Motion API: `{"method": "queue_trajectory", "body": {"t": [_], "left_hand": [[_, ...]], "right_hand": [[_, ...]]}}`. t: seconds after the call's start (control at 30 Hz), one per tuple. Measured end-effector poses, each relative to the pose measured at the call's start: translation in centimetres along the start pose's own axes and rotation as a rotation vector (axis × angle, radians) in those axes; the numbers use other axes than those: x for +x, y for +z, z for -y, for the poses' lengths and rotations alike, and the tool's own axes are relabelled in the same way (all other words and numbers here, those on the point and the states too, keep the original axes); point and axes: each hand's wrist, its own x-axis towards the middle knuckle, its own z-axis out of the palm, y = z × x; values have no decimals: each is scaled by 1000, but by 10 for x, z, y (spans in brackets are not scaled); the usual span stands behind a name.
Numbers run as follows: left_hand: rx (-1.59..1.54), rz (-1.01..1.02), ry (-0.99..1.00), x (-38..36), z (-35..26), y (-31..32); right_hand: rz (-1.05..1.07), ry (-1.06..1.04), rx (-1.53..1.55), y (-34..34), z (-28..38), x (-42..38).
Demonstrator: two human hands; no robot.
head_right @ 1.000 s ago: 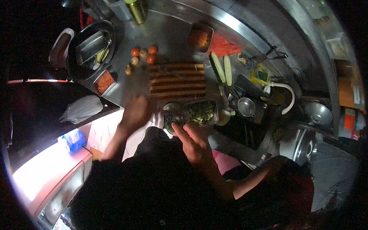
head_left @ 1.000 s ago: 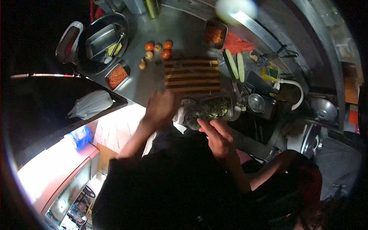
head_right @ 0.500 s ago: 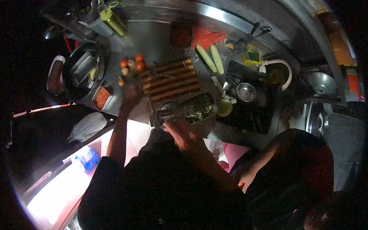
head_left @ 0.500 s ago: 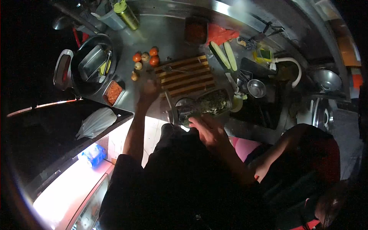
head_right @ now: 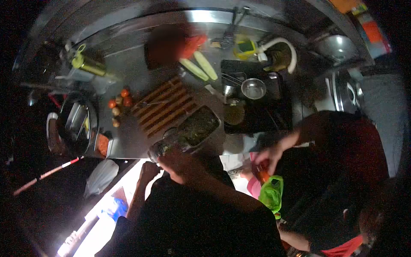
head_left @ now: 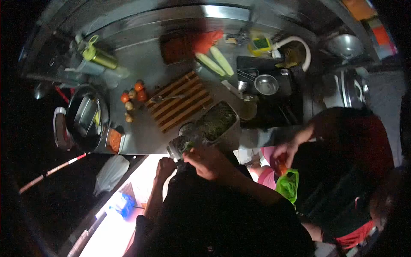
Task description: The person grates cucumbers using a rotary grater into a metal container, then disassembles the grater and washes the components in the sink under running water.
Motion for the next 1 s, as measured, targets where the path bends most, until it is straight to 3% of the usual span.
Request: {"method": "queue_trajectory", "body": {"t": [0.03, 0.1, 0.17, 0.23, 0.33, 0.43, 0.67, 0.73, 0.87, 1.0], "left_hand": [[-34, 11, -4, 13, 8, -1], [-700, -129, -427, 29, 4, -19], [-613, -104, -410, 28, 9, -20], [-794, -127, -500, 29, 16, 3], [-942, -178, -452, 25, 25, 25], [-756, -178, -324, 24, 27, 20], [-570, 5, -363, 23, 25, 9], [-500, -33, -332, 26, 25, 9], [-662, -61, -496, 29, 5, -26], [-582, -30, -541, 28, 6, -23]], "right_hand": [[-22, 1, -27, 0, 0, -1], [-53, 0, -68, 7, 3, -4], [-66, 24, -80, 9, 6, -8], [-98, 18, -59, 2, 10, -6], [-148, 3, -84, 6, 9, -9], [-191, -7, -92, 7, 8, -11], [-156, 29, -4, 12, 6, -11], [-150, 41, 17, 12, 6, -11], [-138, 45, 32, 8, 8, -8], [-138, 51, 32, 8, 9, -6]]}}
